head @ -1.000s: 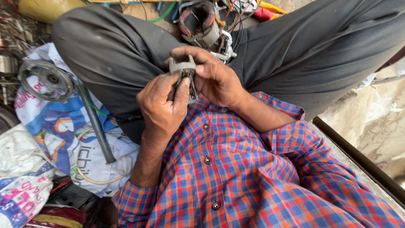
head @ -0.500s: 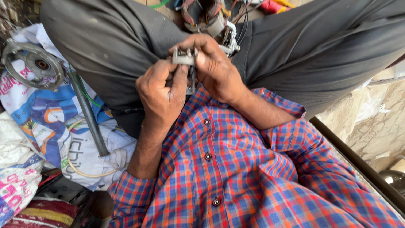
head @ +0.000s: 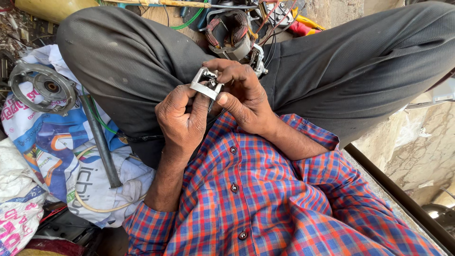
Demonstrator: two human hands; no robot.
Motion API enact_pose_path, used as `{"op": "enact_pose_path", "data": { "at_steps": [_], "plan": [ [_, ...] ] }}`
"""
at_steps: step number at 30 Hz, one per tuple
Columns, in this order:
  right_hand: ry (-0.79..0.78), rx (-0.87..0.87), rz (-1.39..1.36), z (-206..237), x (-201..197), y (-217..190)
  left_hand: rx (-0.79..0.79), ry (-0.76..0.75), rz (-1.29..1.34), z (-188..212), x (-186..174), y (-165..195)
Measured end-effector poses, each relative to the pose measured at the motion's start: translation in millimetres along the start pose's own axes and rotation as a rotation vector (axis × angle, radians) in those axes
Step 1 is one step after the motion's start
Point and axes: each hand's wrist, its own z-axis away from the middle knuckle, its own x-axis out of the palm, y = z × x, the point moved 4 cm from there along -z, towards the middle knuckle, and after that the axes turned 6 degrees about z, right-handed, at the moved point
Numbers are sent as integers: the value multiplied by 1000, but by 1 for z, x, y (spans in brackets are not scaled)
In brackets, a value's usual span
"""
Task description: The person sits on the ground repairing an electric motor. They use a screwdriver on the motor housing, handle and fit carbon-brush holders and other small components, and work on the motor parts resting in their lap and on the ground.
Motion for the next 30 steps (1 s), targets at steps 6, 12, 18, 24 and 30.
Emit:
{"op": "enact_pose_path", "data": {
  "at_steps": [6, 12, 18, 24, 30],
  "plan": [
    [19, -18, 203, -5, -3, -7, -3, 6, 37, -1, -1, -1],
    [17, -169, 559, -12, -6, -17, -7, 6, 22, -1, -1, -1],
    [69, -143, 573, -12, -7, -21, 24, -3, 31, -3, 0, 2],
    [147, -235, 645, -17, -6, -25, 22, -6, 12, -3, 1, -1],
    [173, -357, 745, -19, -2, -33, 44, -20, 20, -1, 2, -4]
  ]
}}
